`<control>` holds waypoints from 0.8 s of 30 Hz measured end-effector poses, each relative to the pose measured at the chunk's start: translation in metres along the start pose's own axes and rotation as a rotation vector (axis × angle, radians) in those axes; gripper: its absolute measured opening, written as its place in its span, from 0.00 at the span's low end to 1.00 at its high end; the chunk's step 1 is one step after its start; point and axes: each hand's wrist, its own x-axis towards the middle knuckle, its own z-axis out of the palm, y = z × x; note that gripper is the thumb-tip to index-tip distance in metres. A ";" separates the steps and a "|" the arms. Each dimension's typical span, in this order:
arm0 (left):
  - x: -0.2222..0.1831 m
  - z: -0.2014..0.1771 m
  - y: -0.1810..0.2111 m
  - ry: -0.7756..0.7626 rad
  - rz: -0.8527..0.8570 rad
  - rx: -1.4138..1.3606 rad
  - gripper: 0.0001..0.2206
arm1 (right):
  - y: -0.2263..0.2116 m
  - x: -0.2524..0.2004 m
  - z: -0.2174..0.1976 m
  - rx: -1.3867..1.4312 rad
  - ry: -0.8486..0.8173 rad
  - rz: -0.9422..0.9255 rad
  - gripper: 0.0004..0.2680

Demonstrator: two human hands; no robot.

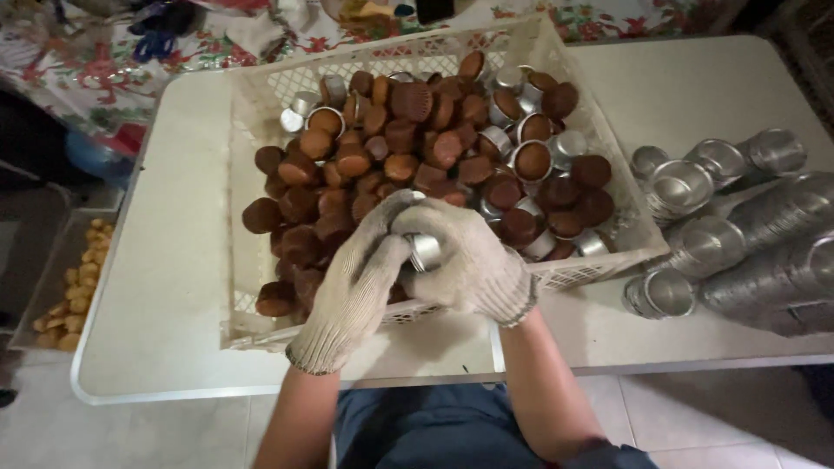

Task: Sorting small metal baking molds from a basket of items and stacking them on a table

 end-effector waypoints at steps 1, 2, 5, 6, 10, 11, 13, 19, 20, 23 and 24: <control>0.004 0.001 0.005 0.023 -0.109 0.196 0.23 | 0.003 0.002 0.001 -0.098 0.045 -0.018 0.17; 0.011 -0.001 0.010 0.022 -0.104 0.195 0.23 | 0.002 0.001 0.001 -0.103 0.047 -0.020 0.17; 0.043 -0.019 0.019 0.113 -0.418 0.791 0.20 | 0.001 0.004 0.001 -0.047 0.379 0.118 0.14; 0.057 -0.031 0.015 0.083 -0.345 0.978 0.17 | 0.003 0.005 0.001 -0.066 0.494 0.095 0.11; 0.077 -0.027 0.032 -0.226 -0.372 1.162 0.14 | -0.004 0.006 0.003 -0.031 0.793 0.215 0.07; 0.084 -0.022 0.003 -0.220 -0.369 1.166 0.14 | 0.000 0.005 0.001 -0.028 0.794 0.207 0.07; 0.101 -0.014 -0.057 -0.290 -0.273 1.377 0.27 | 0.007 0.003 -0.002 0.101 0.929 0.199 0.09; 0.111 0.001 -0.047 -0.246 -0.375 1.330 0.24 | -0.016 0.005 -0.003 0.384 1.003 0.366 0.10; 0.110 0.000 -0.062 -0.242 -0.379 1.325 0.24 | -0.015 0.005 -0.002 0.382 0.997 0.365 0.10; 0.109 -0.008 -0.085 0.512 0.332 1.461 0.03 | -0.012 0.004 0.000 0.384 1.004 0.271 0.08; 0.108 -0.011 -0.079 0.429 0.274 1.409 0.05 | -0.009 0.002 0.000 0.368 0.975 0.246 0.08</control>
